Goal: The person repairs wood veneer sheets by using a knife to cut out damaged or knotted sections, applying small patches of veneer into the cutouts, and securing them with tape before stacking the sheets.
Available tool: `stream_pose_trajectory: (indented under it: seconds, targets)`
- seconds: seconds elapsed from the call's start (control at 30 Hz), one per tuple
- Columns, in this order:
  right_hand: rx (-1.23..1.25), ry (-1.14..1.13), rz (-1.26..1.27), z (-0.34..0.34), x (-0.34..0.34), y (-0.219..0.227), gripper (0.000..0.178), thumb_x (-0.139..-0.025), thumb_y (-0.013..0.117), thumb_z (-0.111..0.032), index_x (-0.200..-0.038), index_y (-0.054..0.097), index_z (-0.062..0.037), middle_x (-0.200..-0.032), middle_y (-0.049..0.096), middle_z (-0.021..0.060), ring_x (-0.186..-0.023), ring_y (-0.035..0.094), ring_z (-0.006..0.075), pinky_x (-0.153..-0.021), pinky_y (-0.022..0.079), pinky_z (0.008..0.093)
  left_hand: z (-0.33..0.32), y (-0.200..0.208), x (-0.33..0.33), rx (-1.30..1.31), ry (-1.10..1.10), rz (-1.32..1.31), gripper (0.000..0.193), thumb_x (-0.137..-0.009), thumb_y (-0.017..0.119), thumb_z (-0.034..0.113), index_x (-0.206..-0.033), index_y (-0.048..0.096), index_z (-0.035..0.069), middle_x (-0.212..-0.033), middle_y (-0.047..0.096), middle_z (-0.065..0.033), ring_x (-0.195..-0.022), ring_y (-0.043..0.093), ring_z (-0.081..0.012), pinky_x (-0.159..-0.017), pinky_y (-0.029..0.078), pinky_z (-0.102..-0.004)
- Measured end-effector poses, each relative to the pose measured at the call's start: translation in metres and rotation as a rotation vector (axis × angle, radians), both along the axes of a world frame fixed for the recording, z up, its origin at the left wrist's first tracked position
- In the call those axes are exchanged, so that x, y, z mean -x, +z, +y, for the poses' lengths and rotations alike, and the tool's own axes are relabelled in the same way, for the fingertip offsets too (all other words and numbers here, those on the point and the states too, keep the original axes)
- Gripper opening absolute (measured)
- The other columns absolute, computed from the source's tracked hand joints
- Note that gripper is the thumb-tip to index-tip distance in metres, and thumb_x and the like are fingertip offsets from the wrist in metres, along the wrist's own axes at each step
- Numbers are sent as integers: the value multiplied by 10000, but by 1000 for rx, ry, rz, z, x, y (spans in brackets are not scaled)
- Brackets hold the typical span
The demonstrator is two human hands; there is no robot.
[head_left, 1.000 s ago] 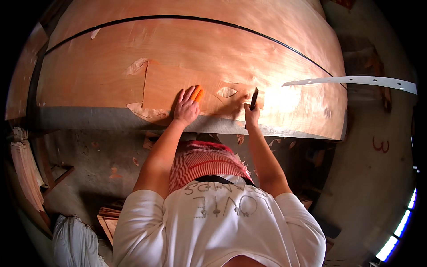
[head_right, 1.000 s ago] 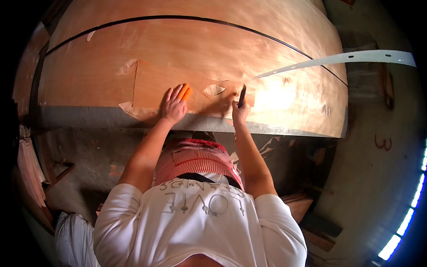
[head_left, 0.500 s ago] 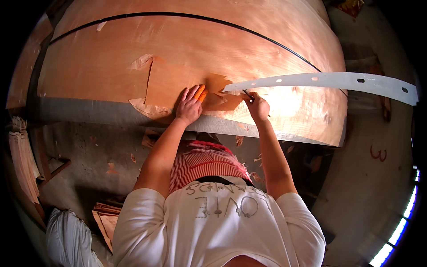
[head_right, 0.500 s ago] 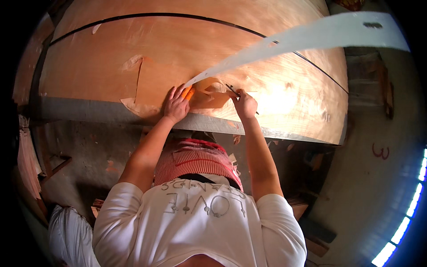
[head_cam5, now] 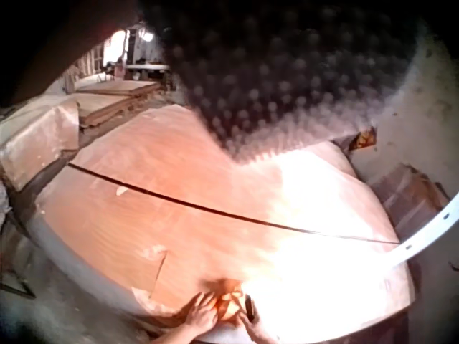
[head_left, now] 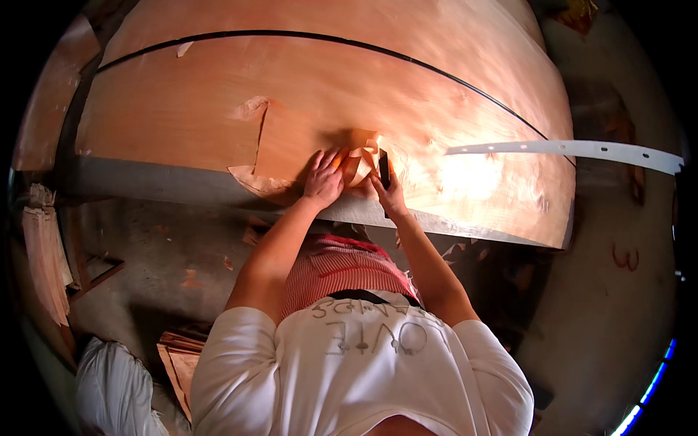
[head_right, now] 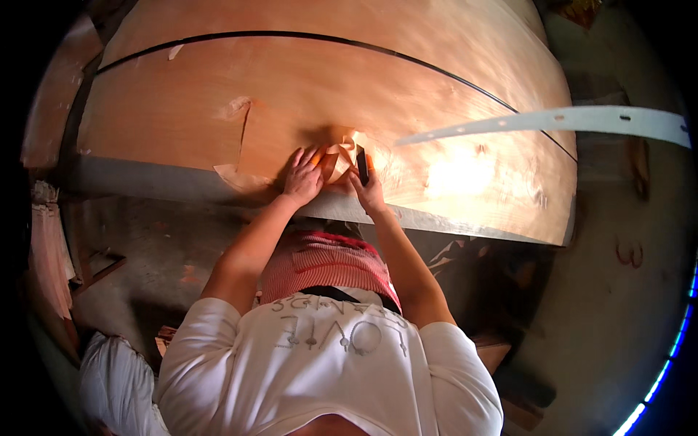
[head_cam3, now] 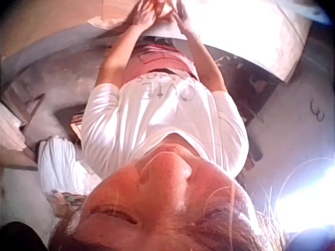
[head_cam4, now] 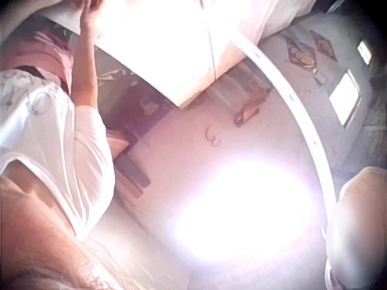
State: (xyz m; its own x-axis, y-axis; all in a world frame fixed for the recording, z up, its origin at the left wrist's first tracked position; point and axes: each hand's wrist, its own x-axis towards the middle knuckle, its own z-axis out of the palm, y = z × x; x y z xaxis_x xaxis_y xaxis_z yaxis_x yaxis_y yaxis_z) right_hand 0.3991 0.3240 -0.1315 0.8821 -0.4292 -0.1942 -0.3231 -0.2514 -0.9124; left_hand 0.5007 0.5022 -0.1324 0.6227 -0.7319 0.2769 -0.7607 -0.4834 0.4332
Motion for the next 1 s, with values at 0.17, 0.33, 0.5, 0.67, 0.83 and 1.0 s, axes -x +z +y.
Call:
stream_pose_trajectory:
  seconds: [0.17, 0.33, 0.5, 0.67, 0.83, 1.0]
  targets:
    - [34, 48, 82, 1, 1, 3, 661, -848, 577, -89, -1377, 187, -19, -1067, 598, 83, -1010, 528, 117, -887, 381, 242, 38, 11, -23, 99, 143, 104, 606, -746, 588, 251, -1272, 376, 35, -1318, 352, -190, -1202, 358, -334, -1003, 296, -446]
    - [200, 29, 28, 1, 1, 1, 736, -802, 634, -235, -1368, 213, -26, -873, 619, 123, -829, 581, 179, -766, 440, 284, 99, 25, -36, -113, -4, 14, 811, -687, 648, 483, -1303, 347, 48, -1383, 281, -159, -1300, 230, -290, -1060, 120, -497]
    - [119, 21, 47, -3, 3, -5, 735, -798, 636, -216, -1373, 217, -34, -925, 605, 129, -848, 586, 188, -769, 441, 286, 118, 20, -43, -215, 54, -46, 628, -763, 615, 352, -1277, 389, 71, -1367, 321, -100, -1297, 249, -241, -1062, 156, -451]
    - [106, 35, -53, -2, 2, -5, 714, -813, 615, -183, -1376, 205, -25, -953, 615, 124, -869, 596, 182, -774, 445, 279, 116, 6, -64, -37, 131, -127, 352, -796, 579, 208, -1126, 547, 89, -1246, 467, -97, -1199, 396, -243, -1004, 280, -458]
    - [135, 50, -23, -6, 12, -5, 659, -840, 558, -129, -1389, 196, -75, -987, 623, 114, -878, 602, 184, -749, 452, 286, 93, 13, -131, -118, 465, 76, 203, -869, 483, 241, -836, 551, 53, -675, 587, -152, -636, 575, -343, -541, 448, -452]
    - [115, 132, -95, 3, 3, -10, 641, -846, 538, -100, -1385, 193, -72, -1000, 639, 100, -859, 613, 182, -740, 461, 285, 85, 41, -229, 711, 756, 433, 272, -904, 426, 267, -1015, 562, 59, -823, 635, -146, -738, 626, -278, -641, 480, -360]
